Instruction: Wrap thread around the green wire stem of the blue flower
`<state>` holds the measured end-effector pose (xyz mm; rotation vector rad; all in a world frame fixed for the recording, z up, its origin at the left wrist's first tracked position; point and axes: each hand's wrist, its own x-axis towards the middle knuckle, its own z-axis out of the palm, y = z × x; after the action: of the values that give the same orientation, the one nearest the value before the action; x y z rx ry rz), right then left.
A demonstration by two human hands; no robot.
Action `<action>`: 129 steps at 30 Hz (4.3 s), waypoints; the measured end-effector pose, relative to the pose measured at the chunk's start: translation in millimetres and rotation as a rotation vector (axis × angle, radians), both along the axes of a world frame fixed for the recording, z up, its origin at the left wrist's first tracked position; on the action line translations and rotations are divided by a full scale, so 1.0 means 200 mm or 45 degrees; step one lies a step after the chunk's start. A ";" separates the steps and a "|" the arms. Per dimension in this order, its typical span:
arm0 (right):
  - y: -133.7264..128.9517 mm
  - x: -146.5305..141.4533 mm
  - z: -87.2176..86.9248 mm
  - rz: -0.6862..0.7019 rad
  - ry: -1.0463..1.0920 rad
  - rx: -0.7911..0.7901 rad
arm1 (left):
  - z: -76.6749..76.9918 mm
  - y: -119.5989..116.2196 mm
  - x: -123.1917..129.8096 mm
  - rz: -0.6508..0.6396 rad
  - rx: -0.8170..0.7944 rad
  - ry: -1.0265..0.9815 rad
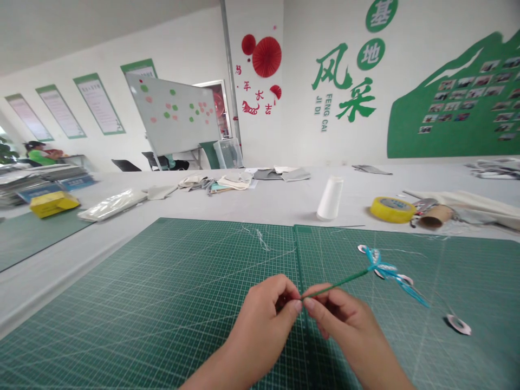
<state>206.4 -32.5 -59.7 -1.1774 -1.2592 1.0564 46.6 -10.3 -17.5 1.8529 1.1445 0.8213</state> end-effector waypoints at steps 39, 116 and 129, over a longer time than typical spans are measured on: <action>-0.02 -0.01 0.05 0.015 -0.129 0.088 | -0.02 0.00 0.00 -0.112 -0.189 -0.075; -0.03 -0.03 0.01 0.050 -0.126 -0.053 | -0.03 0.00 0.05 0.011 -0.554 -0.615; -0.04 -0.03 0.06 0.043 -0.413 0.101 | -0.03 -0.01 0.06 -0.011 -0.633 -0.714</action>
<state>201.0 -41.1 -47.9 -1.3052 -1.5619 0.8529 58.3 -11.5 -24.5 1.1208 0.8728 0.8799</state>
